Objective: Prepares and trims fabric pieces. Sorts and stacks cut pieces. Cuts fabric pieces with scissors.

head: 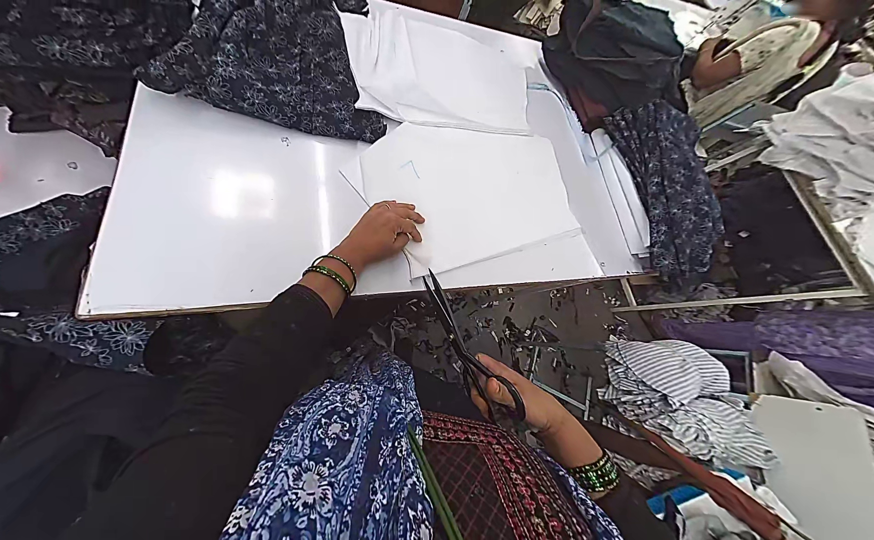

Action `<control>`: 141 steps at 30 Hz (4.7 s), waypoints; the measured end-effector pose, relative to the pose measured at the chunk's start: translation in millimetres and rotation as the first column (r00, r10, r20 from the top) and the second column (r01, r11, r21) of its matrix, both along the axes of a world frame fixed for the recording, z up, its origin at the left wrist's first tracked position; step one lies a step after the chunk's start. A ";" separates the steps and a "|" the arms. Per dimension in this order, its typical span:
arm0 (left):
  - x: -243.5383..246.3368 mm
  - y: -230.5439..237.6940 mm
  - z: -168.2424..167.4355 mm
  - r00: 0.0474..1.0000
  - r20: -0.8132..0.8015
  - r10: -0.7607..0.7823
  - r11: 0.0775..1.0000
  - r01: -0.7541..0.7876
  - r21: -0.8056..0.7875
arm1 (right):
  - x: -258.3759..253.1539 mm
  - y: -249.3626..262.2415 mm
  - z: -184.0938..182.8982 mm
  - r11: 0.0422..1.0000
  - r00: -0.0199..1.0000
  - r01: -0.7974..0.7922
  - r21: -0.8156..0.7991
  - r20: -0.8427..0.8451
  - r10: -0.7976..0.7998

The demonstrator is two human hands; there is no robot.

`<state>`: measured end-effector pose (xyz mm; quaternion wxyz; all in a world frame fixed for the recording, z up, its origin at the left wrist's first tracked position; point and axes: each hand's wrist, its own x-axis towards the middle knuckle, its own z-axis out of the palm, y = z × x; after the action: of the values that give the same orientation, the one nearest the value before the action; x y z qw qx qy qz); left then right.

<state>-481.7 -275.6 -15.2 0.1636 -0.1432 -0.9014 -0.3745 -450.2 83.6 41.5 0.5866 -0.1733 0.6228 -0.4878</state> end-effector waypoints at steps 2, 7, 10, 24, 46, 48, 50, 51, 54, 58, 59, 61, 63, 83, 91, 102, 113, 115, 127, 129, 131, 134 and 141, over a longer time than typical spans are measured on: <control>-0.3 0.0 -0.6 1.000 -0.007 0.000 1.000 0.000 0.003 | 0.0 0.8 0.8 1.000 1.000 0.009 0.005 -0.013 -0.008; 0.5 0.4 1.6 1.000 0.015 -0.002 1.000 0.002 0.009 | 0.8 7.1 0.5 0.999 1.000 0.030 0.023 0.007 -0.030; 0.9 -0.5 2.5 1.000 0.025 -0.017 1.000 0.017 0.016 | 0.6 13.2 4.0 0.999 0.999 0.043 0.032 0.015 -0.043; -2.2 -5.3 -0.3 0.996 0.043 -0.075 0.997 0.074 0.035 | -14.4 -7.4 0.5 0.998 0.998 0.059 0.031 0.032 -0.060; -3.9 -4.3 -1.7 0.998 0.026 -0.065 0.998 0.065 0.025 | -1.3 -34.5 -1.7 0.989 0.992 -0.049 0.136 -0.113 0.065; -3.7 -3.8 -0.9 0.995 0.060 -0.076 0.997 0.076 0.002 | -1.5 -29.5 -2.3 0.991 0.993 -0.040 0.129 -0.104 0.053; -3.2 -3.6 -0.3 0.994 0.074 -0.084 0.996 0.086 -0.015 | -2.3 -27.1 -3.3 0.993 0.994 -0.037 0.116 -0.099 0.048; -2.2 -3.2 -0.2 0.992 0.085 -0.090 0.996 0.092 -0.021 | -2.5 -26.9 -3.8 0.993 0.994 -0.036 0.112 -0.095 0.047; 8.6 -0.7 1.7 0.989 0.121 -0.089 0.996 0.091 -0.012 | -2.8 -29.7 -1.8 0.992 0.994 -0.032 0.122 -0.099 0.044; 24.3 1.9 -3.9 0.992 0.118 -0.042 0.999 0.045 -0.028 | -4.4 -33.0 2.8 0.985 0.990 -0.045 0.166 -0.122 0.066; 25.1 1.9 -3.7 0.990 0.134 -0.038 0.999 0.043 -0.032 | -4.7 -34.1 3.7 0.983 0.989 -0.051 0.174 -0.127 0.073; 24.9 1.1 -1.0 0.990 0.138 -0.033 0.999 0.037 -0.028 | -6.6 -37.9 5.0 0.982 0.987 -0.062 0.179 -0.138 0.088; 27.7 2.9 4.5 0.994 0.109 -0.020 1.000 0.021 -0.014 | -7.3 -41.6 6.0 0.982 0.985 -0.065 0.177 -0.145 0.092; 30.8 4.5 10.0 0.997 0.084 0.002 1.000 -0.003 0.015 | 10.9 -43.4 2.5 0.968 0.971 0.082 0.237 -0.238 -0.024; 31.3 4.6 11.0 0.997 0.078 0.012 1.000 -0.014 0.016 | 13.8 -46.4 6.2 0.953 0.956 0.099 0.285 -0.294 -0.011; 31.6 4.7 9.5 0.998 0.065 0.021 0.999 -0.023 0.025 | 10.2 -46.2 12.2 0.945 0.953 0.111 0.307 -0.303 -0.014; 24.7 -0.6 0.4 0.998 0.063 -0.008 0.997 0.003 0.080 | -3.1 -43.7 18.4 0.946 0.963 0.076 0.315 -0.268 0.012; 26.5 1.4 2.2 0.999 0.052 0.010 0.997 -0.014 0.079 | -1.0 -43.9 18.1 0.953 0.972 0.089 0.290 -0.235 -0.020; 27.3 3.8 -3.4 0.996 0.054 0.073 0.997 -0.073 -0.010 | -26.3 1.7 32.3 0.971 0.926 -0.032 0.236 -0.358 0.118; 25.2 3.6 -4.7 0.994 0.051 0.100 0.994 -0.097 -0.042 | -41.8 12.7 36.9 0.977 0.920 0.122 0.177 -0.390 -0.044; 24.8 -4.3 -4.8 0.992 0.064 0.107 0.993 -0.104 -0.054 | -65.3 24.1 40.0 0.956 0.887 0.261 0.133 -0.425 -0.183; 25.8 -29.1 -7.3 0.989 0.063 0.137 0.990 -0.134 -0.051 | -107.1 53.6 37.9 0.897 0.829 0.430 0.101 -0.439 -0.348; -2.3 -1.1 48.5 0.927 0.129 0.352 0.903 -0.300 -0.307 | -172.9 160.4 23.1 0.949 0.928 0.298 0.104 -0.264 -0.263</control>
<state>-484.0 -276.7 33.3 0.1193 0.0230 -0.9676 -0.2213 -623.0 244.1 64.6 0.4395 -0.0992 0.7425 -0.4957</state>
